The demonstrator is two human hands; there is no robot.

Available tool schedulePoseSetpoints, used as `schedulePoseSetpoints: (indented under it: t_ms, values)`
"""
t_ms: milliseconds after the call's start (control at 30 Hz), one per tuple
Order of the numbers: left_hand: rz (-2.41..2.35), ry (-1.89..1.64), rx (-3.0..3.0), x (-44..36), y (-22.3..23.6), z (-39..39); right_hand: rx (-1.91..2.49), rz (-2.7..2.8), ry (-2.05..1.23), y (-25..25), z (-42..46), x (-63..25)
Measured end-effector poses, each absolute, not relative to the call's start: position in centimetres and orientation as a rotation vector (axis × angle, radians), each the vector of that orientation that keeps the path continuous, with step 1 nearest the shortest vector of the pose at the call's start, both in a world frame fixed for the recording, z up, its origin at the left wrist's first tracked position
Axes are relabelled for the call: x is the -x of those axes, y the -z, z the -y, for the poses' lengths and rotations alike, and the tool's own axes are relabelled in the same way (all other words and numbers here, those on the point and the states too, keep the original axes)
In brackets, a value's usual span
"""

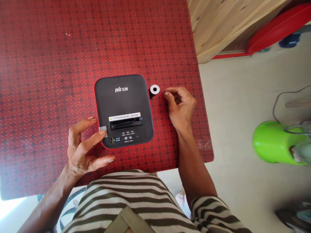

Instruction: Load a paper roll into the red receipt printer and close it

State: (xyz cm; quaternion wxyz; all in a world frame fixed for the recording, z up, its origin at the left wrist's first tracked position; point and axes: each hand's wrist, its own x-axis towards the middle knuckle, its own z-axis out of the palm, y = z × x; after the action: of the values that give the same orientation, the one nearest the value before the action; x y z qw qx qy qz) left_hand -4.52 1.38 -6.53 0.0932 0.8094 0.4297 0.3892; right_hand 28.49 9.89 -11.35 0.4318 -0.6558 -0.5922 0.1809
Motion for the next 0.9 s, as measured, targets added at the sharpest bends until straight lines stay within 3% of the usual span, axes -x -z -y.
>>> schedulePoseSetpoints:
  t_ms: [567,733,900]
  values:
    - [-1.273,-1.176,-2.217,4.0,6.9,-1.4,1.626,1.48,-0.452,11.4,-9.6,-28.7]
    - [-1.231,-1.217,-2.243,3.8,7.1,-1.3,1.542,1.588,-0.367,5.9,-7.8,-27.2]
    - [-1.26,-1.222,-2.306,3.9,7.0,-1.1,1.235,2.163,-0.408,-0.2,-7.4,-22.5]
